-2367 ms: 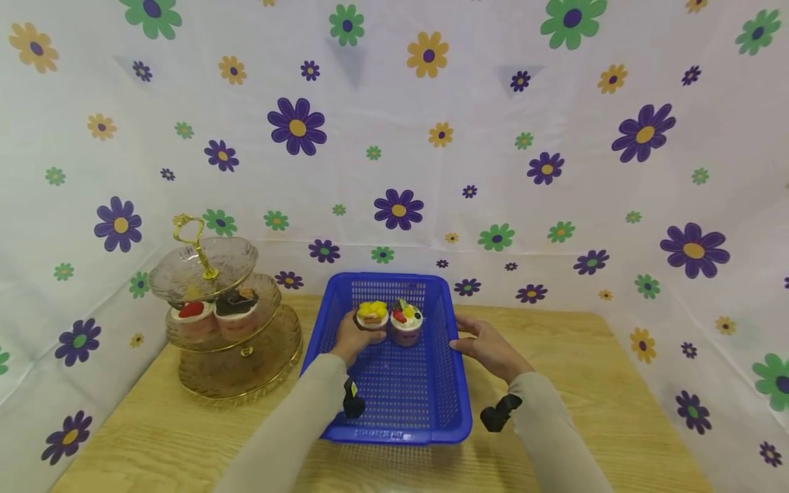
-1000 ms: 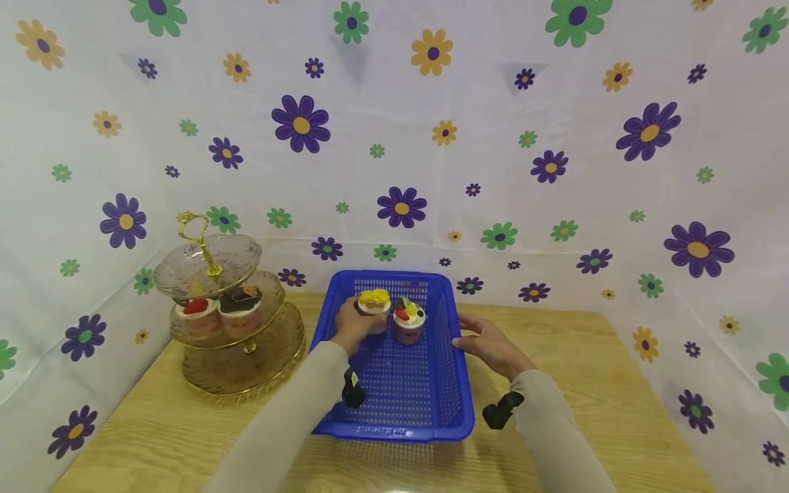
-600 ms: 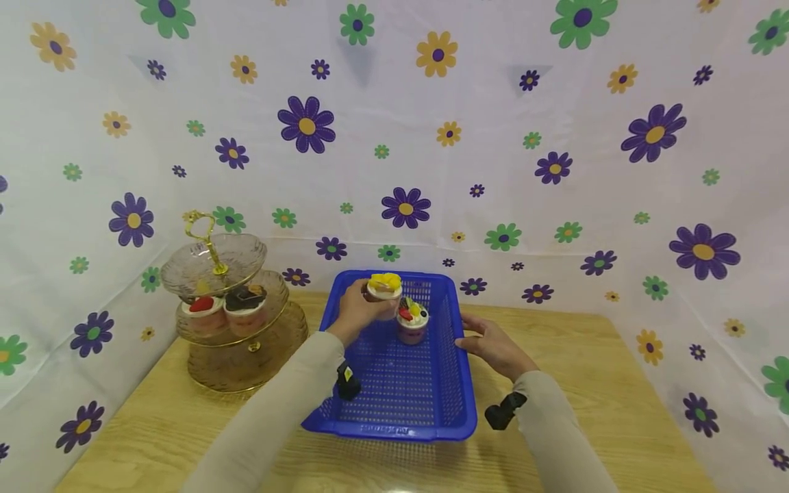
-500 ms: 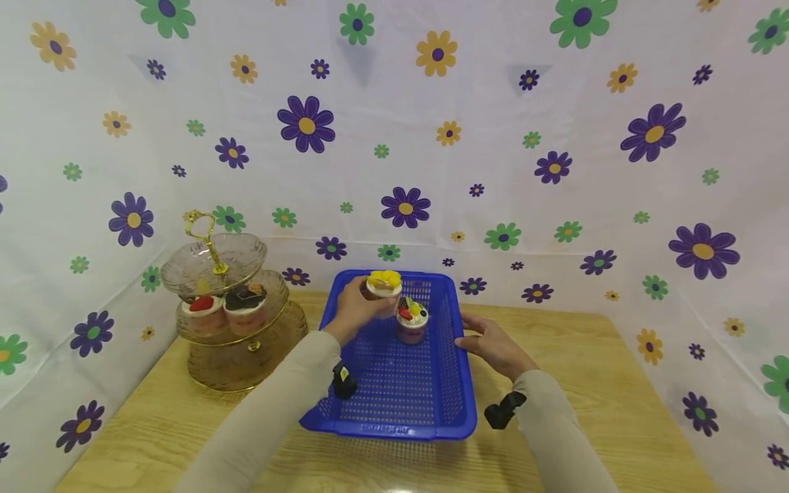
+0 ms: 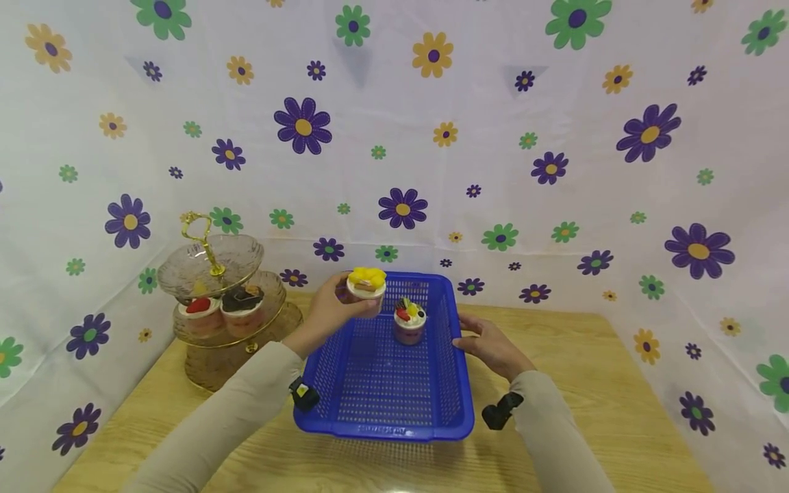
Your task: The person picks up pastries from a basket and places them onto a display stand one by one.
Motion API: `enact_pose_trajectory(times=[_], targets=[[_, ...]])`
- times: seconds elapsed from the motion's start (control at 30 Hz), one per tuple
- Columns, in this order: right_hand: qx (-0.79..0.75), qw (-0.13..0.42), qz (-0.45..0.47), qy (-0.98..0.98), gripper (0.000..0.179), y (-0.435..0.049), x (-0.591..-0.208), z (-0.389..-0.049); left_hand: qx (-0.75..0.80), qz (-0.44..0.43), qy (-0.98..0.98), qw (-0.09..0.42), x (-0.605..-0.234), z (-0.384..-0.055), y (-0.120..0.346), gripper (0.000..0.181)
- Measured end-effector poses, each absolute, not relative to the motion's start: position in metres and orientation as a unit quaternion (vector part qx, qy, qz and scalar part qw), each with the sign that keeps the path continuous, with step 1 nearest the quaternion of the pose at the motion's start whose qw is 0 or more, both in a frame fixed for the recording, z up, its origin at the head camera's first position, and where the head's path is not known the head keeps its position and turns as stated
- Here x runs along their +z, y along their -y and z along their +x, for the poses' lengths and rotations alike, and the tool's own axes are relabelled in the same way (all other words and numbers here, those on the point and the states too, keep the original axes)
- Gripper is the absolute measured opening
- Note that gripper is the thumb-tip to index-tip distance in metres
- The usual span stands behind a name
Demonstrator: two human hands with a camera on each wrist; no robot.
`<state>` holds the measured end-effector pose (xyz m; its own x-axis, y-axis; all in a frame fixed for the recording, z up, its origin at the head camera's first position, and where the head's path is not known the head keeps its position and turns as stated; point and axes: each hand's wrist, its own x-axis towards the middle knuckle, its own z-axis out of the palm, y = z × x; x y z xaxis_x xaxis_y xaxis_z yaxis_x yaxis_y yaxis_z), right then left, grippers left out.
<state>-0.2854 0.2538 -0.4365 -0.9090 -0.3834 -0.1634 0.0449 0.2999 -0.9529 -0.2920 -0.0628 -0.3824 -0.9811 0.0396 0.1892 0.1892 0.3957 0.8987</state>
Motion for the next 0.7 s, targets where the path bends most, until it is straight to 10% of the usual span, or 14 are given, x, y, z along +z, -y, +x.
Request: enact_pose_trajectory(times=[0.7], targets=[[-0.568,0.178,-0.108,-0.796,0.066,-0.252,-0.436,-0.284,-0.577,-0.106,0.798,0.134,-0.395,-0.236,0.131,0.075]])
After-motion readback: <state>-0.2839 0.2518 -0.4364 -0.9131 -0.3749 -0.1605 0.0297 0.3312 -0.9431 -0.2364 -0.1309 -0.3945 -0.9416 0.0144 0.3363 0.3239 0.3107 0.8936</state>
